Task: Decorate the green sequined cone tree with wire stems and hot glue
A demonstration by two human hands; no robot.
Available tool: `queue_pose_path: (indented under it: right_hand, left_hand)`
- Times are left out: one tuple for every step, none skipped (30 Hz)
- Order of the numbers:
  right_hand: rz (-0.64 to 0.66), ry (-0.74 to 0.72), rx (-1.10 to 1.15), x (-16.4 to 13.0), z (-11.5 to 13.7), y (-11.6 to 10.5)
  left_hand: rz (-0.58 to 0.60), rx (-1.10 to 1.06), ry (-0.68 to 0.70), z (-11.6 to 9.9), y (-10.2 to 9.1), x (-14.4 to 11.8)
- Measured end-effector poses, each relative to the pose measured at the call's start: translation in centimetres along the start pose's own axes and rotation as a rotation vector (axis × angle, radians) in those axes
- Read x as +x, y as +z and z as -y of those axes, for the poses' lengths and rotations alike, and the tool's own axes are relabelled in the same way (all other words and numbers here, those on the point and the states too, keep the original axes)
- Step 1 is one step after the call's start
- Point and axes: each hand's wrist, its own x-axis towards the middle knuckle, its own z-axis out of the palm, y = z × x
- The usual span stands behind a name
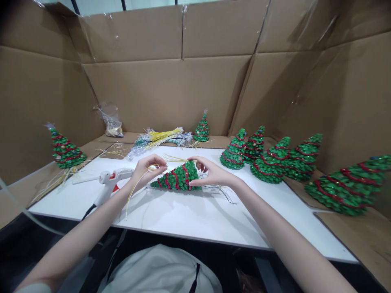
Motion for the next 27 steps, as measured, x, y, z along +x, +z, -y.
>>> queue_pose_path:
  right_hand:
    - [-0.001, -0.007, 0.014, 0.0, 0.1, 0.1]
    - [-0.007, -0.02, 0.025, -0.1, 0.3, 0.1]
    - [-0.016, -0.039, 0.029, -0.1, 0.5, 0.2]
    - [-0.026, -0.06, 0.027, -0.3, 0.7, 0.2]
    - [-0.035, -0.08, 0.022, -0.4, 0.8, 0.3]
    - [-0.044, -0.097, 0.015, -0.6, 0.9, 0.4]
    - [-0.053, -0.11, 0.009, -0.8, 1.0, 0.4]
    - [-0.063, -0.12, 0.005, -0.9, 1.0, 0.5]
    - [-0.073, -0.127, 0.002, -1.1, 1.0, 0.6]
    - [-0.083, -0.136, 0.001, -1.2, 1.0, 0.6]
    - [-0.094, -0.144, -0.001, -1.4, 0.9, 0.7]
    - [-0.105, -0.153, -0.004, -1.5, 0.9, 0.7]
    - [-0.114, -0.161, -0.007, -1.5, 0.9, 0.8]
    - [-0.122, -0.167, -0.01, -1.6, 0.9, 0.8]
    - [-0.129, -0.172, -0.011, -1.7, 0.9, 0.9]
    - [-0.132, -0.174, -0.013, -1.7, 1.0, 0.9]
    - [-0.135, -0.172, -0.014, -1.7, 1.0, 0.9]
    - [-0.139, -0.169, -0.013, -1.8, 1.1, 1.0]
    - [-0.142, -0.165, -0.014, -1.9, 1.1, 1.1]
    - [-0.148, -0.159, -0.015, -1.9, 1.2, 1.1]
    - [-0.153, -0.154, -0.018, -2.0, 1.2, 1.2]
    - [-0.159, -0.149, -0.021, -2.1, 1.2, 1.3]
    - [-0.163, -0.145, -0.024, -2.2, 1.2, 1.4]
    - [-0.166, -0.143, -0.028, -2.4, 1.3, 1.4]
    - [-0.166, -0.143, -0.032, -2.5, 1.3, 1.5]
    - [-0.166, -0.147, -0.036, -2.7, 1.3, 1.6]
    - [-0.165, -0.155, -0.04, -2.8, 1.3, 1.7]
  left_hand:
    - [-0.005, -0.003, 0.002, 0.0, 0.0, 0.0]
    - [-0.008, -0.009, 0.0, 0.1, 0.0, 0.0]
    - [-0.012, -0.016, -0.004, 0.1, 0.0, 0.0]
    - [-0.014, -0.025, -0.008, 0.1, 0.1, 0.0]
    - [-0.014, -0.035, -0.012, 0.1, 0.1, 0.0]
    - [-0.013, -0.045, -0.014, 0.1, 0.1, 0.0]
    - [-0.012, -0.054, -0.014, 0.1, 0.1, 0.0]
    - [-0.01, -0.061, -0.014, 0.0, 0.1, 0.0]
    - [-0.008, -0.063, -0.013, 0.0, 0.1, 0.0]
    - [-0.005, -0.061, -0.011, -0.1, 0.1, 0.0]
    - [-0.003, -0.055, -0.006, -0.2, 0.1, 0.0]
    - [0.001, -0.047, 0.0, -0.2, 0.1, -0.1]
    - [0.003, -0.039, 0.007, -0.3, 0.1, -0.1]
    - [0.008, -0.03, 0.014, -0.4, 0.1, -0.1]
    - [0.012, -0.022, 0.022, -0.5, 0.1, -0.1]
    - [0.017, -0.016, 0.029, -0.6, 0.0, -0.2]
    - [0.025, -0.012, 0.036, -0.6, 0.0, -0.2]
    - [0.034, -0.01, 0.043, -0.7, 0.0, -0.2]
    - [0.043, -0.008, 0.047, -0.7, 0.0, -0.2]
    - [0.051, -0.007, 0.05, -0.8, 0.0, -0.2]
    - [0.055, -0.006, 0.052, -0.8, 0.0, -0.3]
    - [0.057, -0.006, 0.052, -0.8, 0.0, -0.3]
    - [0.057, -0.005, 0.052, -0.8, 0.0, -0.3]
    - [0.056, -0.003, 0.054, -0.8, 0.0, -0.3]
    - [0.057, -0.001, 0.057, -0.8, 0.0, -0.3]
    - [0.058, 0.001, 0.063, -0.7, 0.0, -0.3]
    - [0.059, 0.002, 0.07, -0.7, 0.0, -0.3]
